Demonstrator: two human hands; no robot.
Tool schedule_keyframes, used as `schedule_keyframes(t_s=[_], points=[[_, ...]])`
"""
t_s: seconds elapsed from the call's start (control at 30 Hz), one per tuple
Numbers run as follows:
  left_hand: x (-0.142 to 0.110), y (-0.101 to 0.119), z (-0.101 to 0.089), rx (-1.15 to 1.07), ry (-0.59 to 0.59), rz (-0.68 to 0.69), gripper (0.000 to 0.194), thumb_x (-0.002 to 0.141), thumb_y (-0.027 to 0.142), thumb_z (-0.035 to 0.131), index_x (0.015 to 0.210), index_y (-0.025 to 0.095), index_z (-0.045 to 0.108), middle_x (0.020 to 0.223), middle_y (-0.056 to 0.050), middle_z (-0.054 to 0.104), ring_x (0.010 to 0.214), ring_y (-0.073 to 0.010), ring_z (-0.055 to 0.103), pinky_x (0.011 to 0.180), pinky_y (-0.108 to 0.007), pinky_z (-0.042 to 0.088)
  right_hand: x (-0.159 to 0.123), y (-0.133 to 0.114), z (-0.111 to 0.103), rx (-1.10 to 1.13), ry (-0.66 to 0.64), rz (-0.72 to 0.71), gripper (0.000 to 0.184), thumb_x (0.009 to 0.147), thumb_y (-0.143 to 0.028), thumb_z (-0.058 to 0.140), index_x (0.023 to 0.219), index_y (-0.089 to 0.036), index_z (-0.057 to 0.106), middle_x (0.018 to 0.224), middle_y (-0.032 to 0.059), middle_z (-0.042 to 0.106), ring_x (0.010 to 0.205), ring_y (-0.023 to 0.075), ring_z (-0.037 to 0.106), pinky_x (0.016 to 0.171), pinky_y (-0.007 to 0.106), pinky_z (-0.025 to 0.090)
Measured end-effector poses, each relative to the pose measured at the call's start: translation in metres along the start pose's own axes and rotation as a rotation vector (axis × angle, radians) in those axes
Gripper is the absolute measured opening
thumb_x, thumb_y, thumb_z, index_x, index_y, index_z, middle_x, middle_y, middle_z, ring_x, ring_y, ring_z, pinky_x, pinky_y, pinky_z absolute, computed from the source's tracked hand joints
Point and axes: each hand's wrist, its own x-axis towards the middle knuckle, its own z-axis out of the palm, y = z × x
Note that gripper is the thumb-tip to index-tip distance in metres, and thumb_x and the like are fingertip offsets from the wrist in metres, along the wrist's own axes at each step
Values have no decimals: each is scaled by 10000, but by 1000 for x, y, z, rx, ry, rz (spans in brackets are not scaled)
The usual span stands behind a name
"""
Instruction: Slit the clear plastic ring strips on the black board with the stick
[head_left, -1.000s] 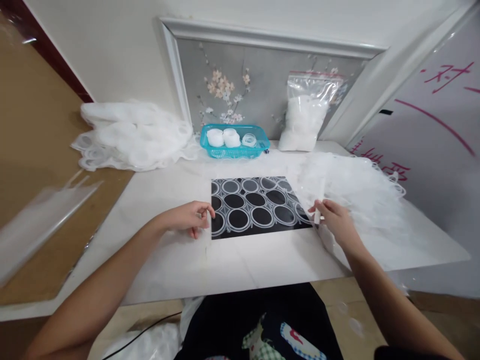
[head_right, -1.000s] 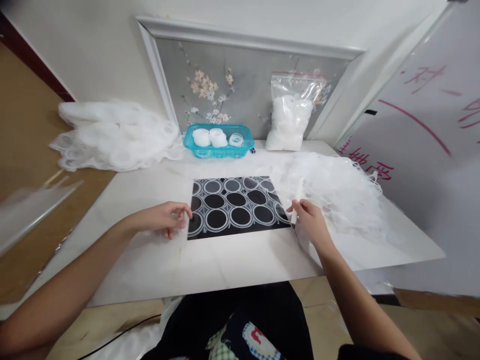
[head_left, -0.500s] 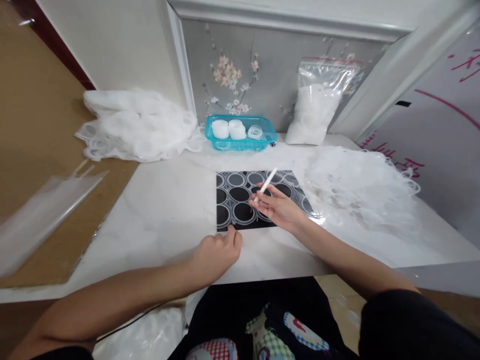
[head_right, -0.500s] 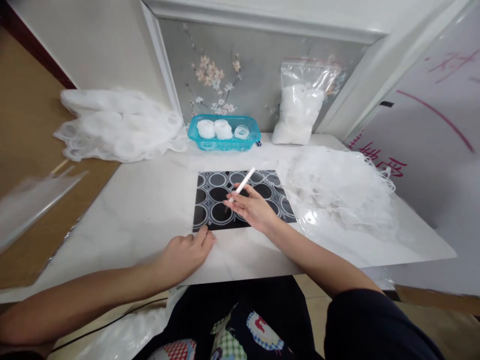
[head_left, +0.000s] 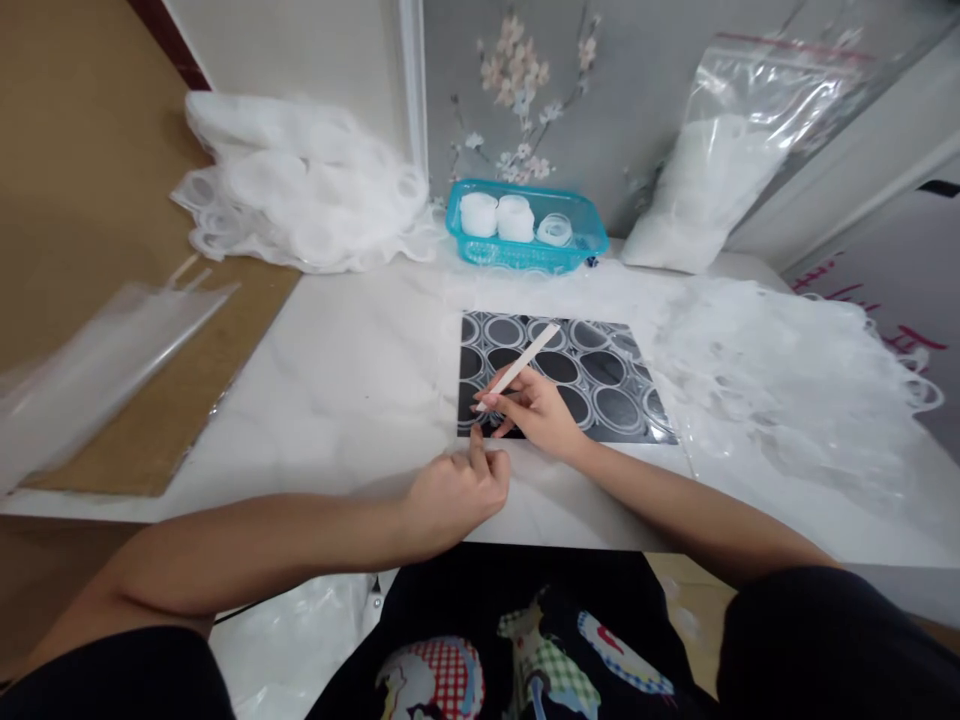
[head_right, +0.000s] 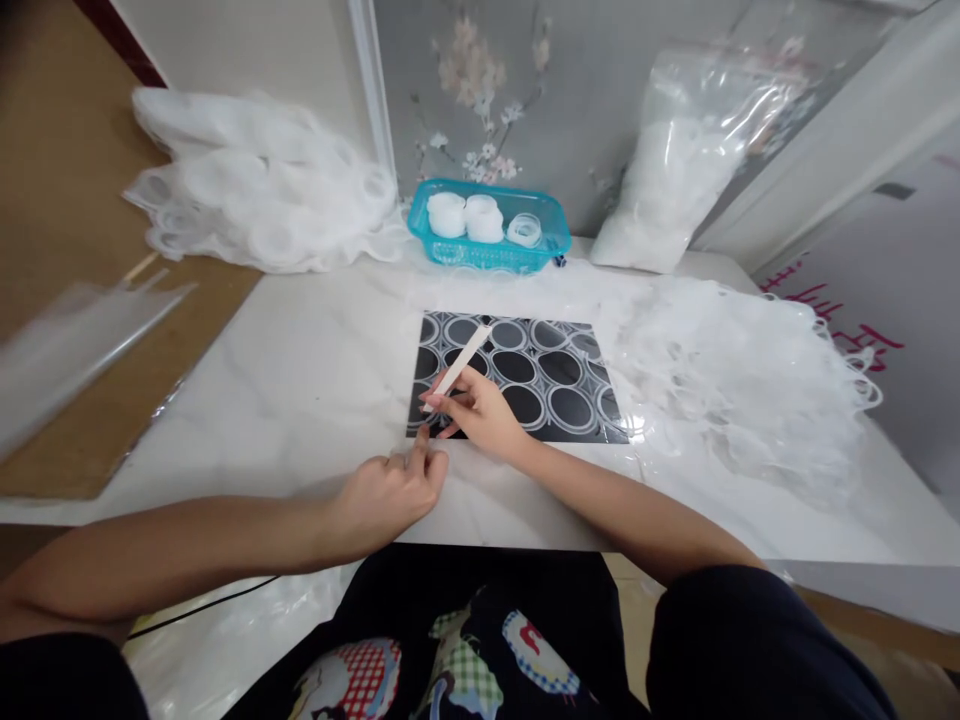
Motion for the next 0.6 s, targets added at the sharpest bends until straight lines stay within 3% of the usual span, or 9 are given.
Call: schedule_keyframes(t_s=[0.23,0.4,0.47,0.53,0.6], points=[[-1,2,6,20,97,-38,249,819,-35,409,708,116,572,932,-259,727,380,-180,599,327,-247,407,1,-3,1,-71,-46,-8,251,802,-404,706,893,-207,580,894,34,673,718,161,688,437,216,584],[0,2,5,-13,70,-43,262,821,-30,391,713,112,584,943,-268,723,381,-194,606,323,-259,418,-2,-1,-1,-134,-94,-37,227,833,-405,676,906,-212,582,918,42,700,772,178,707,489,242,595],[0,1,4,-35,19,-41,257,823,-24,393,731,105,594,939,-274,720,399,-206,619,330,-265,426,-2,-2,-5,-246,-125,-126,175,869,-378,641,908,-213,596,922,49,713,845,198,711,590,295,616],[1,1,2,-59,-41,-41,248,835,-12,396,757,99,604,950,-281,715,425,-215,634,345,-269,435,-1,-3,-9,-421,-176,-260,103,899,-319,611,903,-216,618,942,58,728,1032,236,675,788,391,604],[2,0,0,-79,-90,-40,246,846,-6,395,789,94,613,960,-286,711,451,-222,647,359,-270,442,2,-6,-14,-602,-237,-369,64,916,-256,590,896,-221,639,982,57,739,1240,265,559,1002,506,487]])
